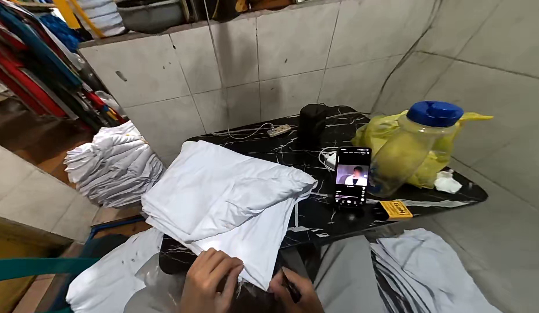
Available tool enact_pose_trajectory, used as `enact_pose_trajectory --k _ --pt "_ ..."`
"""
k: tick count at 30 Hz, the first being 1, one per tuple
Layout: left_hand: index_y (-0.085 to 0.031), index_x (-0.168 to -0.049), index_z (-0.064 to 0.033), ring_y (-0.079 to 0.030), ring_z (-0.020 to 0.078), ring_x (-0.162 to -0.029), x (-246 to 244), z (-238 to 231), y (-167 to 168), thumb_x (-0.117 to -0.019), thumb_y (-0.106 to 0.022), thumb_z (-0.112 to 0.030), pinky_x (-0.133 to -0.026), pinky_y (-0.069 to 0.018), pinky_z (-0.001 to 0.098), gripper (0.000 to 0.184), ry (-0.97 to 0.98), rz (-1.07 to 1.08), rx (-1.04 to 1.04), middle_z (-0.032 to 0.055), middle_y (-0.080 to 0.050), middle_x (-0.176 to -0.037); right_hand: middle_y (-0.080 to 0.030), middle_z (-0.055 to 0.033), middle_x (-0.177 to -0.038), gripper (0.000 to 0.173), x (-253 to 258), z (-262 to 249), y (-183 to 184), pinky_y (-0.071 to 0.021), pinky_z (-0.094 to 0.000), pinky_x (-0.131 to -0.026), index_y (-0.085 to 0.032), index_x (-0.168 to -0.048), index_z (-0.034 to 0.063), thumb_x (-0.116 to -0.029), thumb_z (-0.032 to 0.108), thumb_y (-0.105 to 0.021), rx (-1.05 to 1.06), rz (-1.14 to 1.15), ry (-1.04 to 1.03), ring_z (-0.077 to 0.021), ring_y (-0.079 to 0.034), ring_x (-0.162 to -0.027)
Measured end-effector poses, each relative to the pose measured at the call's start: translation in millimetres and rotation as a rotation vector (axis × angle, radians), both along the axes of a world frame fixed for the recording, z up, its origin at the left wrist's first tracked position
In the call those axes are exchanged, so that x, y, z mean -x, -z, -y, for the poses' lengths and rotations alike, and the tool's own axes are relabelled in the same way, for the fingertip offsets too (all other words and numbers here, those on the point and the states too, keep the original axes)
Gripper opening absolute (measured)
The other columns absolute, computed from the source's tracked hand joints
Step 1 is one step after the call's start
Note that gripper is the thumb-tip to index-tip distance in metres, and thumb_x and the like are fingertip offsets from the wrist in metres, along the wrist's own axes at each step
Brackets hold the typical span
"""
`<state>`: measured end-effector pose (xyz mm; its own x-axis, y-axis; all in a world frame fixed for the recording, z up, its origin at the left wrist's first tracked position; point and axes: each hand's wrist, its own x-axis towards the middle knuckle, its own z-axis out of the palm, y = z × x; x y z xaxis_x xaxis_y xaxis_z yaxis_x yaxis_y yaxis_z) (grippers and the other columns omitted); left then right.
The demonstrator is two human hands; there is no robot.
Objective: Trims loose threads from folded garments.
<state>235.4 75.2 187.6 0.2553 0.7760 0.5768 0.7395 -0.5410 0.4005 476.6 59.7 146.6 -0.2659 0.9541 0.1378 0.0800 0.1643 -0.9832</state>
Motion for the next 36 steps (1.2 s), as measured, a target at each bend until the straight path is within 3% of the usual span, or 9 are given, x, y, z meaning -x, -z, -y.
enact_pose_trajectory --k 3,8,11,17,21,24,28,31,36 --pt "-0.07 -0.102 -0.0021 -0.071 0.002 -0.081 -34 12 6 -0.0986 -0.067 -0.014 -0.076 -0.0611 0.02 0.013 -0.041 0.442 0.09 0.0002 -0.075 -0.089 -0.065 -0.0103 -0.077 0.027 1 3 2 -0.0515 -0.0252 -0.063 -0.067 -0.095 -0.0053 -0.1054 0.016 -0.056 -0.075 0.017 -0.017 -0.0093 -0.06 -0.067" --pt "-0.057 -0.099 -0.0088 -0.069 0.0045 -0.066 -97 27 14 -0.086 -0.073 0.007 -0.061 -0.0626 0.0225 0.025 -0.129 0.998 0.12 -0.0046 -0.07 -0.081 -0.07 -0.0071 -0.087 0.026 4 4 1 -0.0575 -0.0276 -0.073 -0.068 -0.103 -0.0036 -0.1081 0.012 -0.048 -0.091 -0.04 0.039 -0.0086 -0.066 -0.078" --pt "-0.062 -0.093 -0.0145 -0.067 0.0014 -0.07 -104 30 25 -0.0872 -0.075 0.001 -0.065 -0.0606 0.0191 0.021 -0.132 1.031 0.069 -0.0076 -0.069 -0.082 -0.073 -0.0069 -0.091 0.033 1 1 -7 -0.0586 -0.0298 -0.079 -0.07 -0.106 -0.0037 -0.1101 0.014 -0.042 -0.094 -0.043 0.041 -0.0087 -0.069 -0.084" --pt "-0.067 -0.103 -0.0188 -0.065 -0.0029 -0.075 -99 38 35 -0.0972 -0.065 -0.007 -0.069 -0.0574 0.0154 0.014 -0.021 1.045 0.146 -0.0116 -0.07 -0.09 -0.066 -0.0041 -0.076 0.016 12 6 -12 -0.0517 -0.0188 -0.063 -0.065 -0.094 -0.0053 -0.1 0.009 -0.063 -0.065 -0.104 0.066 -0.0012 -0.06 -0.066" --pt "-0.061 -0.115 -0.0182 -0.068 0.0014 -0.072 -101 40 27 -0.1003 -0.06 -0.004 -0.065 -0.0637 0.0227 0.02 -0.073 1.111 0.138 -0.0099 -0.068 -0.103 -0.065 -0.0033 -0.079 0.015 8 9 -12 -0.0511 -0.0178 -0.064 -0.065 -0.095 -0.0048 -0.1022 0.007 -0.059 -0.06 -0.131 0.011 -0.0002 -0.059 -0.068" --pt "-0.059 -0.108 -0.0179 -0.07 0.0045 -0.067 -106 37 26 -0.0967 -0.063 0.0 -0.061 -0.0647 0.0254 0.022 -0.122 1.161 0.078 -0.0092 -0.071 -0.093 -0.064 -0.0051 -0.078 0.022 6 8 -15 -0.0509 -0.0204 -0.064 -0.066 -0.096 -0.005 -0.1058 0.01 -0.053 -0.035 -0.054 -0.008 -0.0031 -0.059 -0.068" --pt "-0.065 -0.107 -0.0203 -0.069 -0.0016 -0.078 -106 39 37 -0.0948 -0.07 -0.006 -0.072 -0.0618 0.0179 0.019 -0.094 1.029 0.015 -0.0123 -0.07 -0.099 -0.062 -0.0109 -0.074 0.031 13 8 -25 -0.0504 -0.0306 -0.06 -0.067 -0.093 -0.0047 -0.1042 0.023 -0.06 -0.007 0.138 0.082 -0.0135 -0.058 -0.064" --pt "-0.067 -0.105 -0.0182 -0.068 -0.0037 -0.083 -102 41 40 -0.0962 -0.069 -0.009 -0.076 -0.0607 0.016 0.013 -0.09 0.974 0.025 -0.0126 -0.07 -0.103 -0.06 -0.0098 -0.069 0.027 17 8 -23 -0.0476 -0.0271 -0.056 -0.066 -0.091 -0.0048 -0.1018 0.02 -0.063 -0.042 0.144 0.105 -0.0113 -0.054 -0.059" --pt "-0.06 -0.127 -0.0131 -0.068 0.0 -0.101 -95 45 51 -0.1009 -0.065 -0.017 -0.091 -0.0578 0.0201 0.027 0.005 0.752 0.056 -0.0017 -0.069 -0.115 -0.062 -0.0079 -0.072 0.021 12 10 -22 -0.0488 -0.0231 -0.059 -0.063 -0.092 -0.0053 -0.1042 0.01 -0.054 -0.064 0.057 0.018 -0.0069 -0.056 -0.062"
